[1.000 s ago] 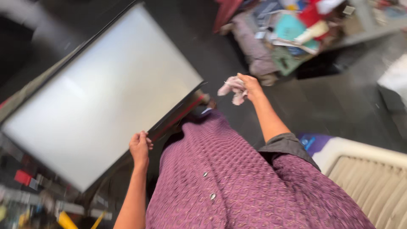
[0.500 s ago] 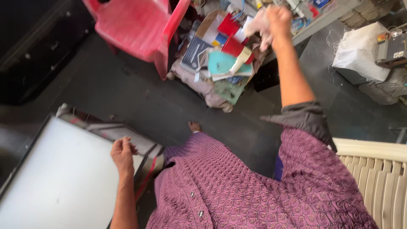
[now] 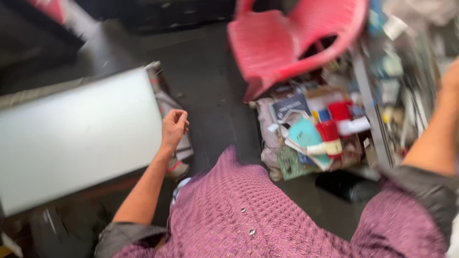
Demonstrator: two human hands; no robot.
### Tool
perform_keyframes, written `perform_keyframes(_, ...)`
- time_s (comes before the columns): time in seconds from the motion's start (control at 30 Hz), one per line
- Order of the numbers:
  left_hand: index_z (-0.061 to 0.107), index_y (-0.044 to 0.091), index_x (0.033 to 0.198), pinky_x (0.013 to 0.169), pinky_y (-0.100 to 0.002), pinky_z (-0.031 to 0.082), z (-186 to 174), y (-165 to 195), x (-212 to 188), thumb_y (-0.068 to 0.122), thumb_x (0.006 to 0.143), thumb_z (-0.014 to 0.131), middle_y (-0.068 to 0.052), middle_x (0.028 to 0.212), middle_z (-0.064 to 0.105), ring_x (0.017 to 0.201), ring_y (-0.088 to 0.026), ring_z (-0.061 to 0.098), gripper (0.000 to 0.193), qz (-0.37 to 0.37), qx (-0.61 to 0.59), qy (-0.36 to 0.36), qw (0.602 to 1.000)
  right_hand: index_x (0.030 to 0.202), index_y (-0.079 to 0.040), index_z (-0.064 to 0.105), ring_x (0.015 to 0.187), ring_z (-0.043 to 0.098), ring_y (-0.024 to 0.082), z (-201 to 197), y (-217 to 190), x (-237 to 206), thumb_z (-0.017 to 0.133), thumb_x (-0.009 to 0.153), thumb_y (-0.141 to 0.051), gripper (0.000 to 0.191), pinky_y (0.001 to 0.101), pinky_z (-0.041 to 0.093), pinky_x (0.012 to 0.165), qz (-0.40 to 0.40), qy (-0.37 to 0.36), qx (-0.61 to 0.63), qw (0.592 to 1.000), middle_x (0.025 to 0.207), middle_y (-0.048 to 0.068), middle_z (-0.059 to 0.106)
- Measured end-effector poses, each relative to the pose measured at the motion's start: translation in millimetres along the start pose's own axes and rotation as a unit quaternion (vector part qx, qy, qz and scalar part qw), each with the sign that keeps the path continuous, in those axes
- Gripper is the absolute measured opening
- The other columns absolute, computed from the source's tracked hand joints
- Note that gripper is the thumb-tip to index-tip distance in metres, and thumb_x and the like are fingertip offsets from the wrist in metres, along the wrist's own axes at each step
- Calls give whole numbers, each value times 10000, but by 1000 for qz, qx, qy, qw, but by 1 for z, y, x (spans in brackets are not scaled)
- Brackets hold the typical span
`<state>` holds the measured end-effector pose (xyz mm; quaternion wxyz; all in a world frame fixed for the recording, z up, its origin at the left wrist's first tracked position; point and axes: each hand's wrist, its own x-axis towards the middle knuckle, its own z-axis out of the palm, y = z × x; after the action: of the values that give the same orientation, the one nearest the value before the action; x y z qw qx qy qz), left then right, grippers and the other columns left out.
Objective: The person removes a screw from the back of a flat-screen TV, then wipes the screen surface with a cloth. The person retrieves a roll of black tape from a shelf and holds it near the TV.
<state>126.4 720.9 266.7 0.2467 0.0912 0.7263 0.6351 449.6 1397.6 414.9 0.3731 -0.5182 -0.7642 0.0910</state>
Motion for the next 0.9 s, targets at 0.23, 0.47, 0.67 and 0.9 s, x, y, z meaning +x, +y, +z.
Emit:
perform_keyframes(0.23,616,45,990,472,-245,486,-77,-33,-35,190,1042,624,-20,753,636,563,-77,577,154,2,-21,169,985,980,-71,740,862,696,244,194,-190,-256,666,956,-129,97,382,573,764,-327,-269,201,883,931,80,725)
perform_keyframes(0.47,624,49,914,446,-240,457,-141,-91,-123,201,1040,614,2,647,598,524,-68,565,198,-11,-35,322,946,1034,-12,740,805,723,110,167,-371,-561,638,1006,-146,171,273,587,725,-188,-645,359,648,899,71,770)
perform_keyframes(0.67,586,23,764,424,-238,430,-209,-119,-223,253,1081,621,3,552,540,467,-74,541,393,-46,-79,408,909,1033,-22,741,653,617,89,145,-444,-656,640,1026,-213,216,284,523,592,-239,-703,311,594,744,56,714)
perform_keyframes(0.9,675,18,954,440,-241,455,-274,-130,-299,189,1015,616,-22,658,602,518,-73,562,190,-14,-129,510,850,897,-4,697,573,544,76,181,-471,-707,596,1069,-288,347,267,460,534,-176,-688,322,626,616,19,576)
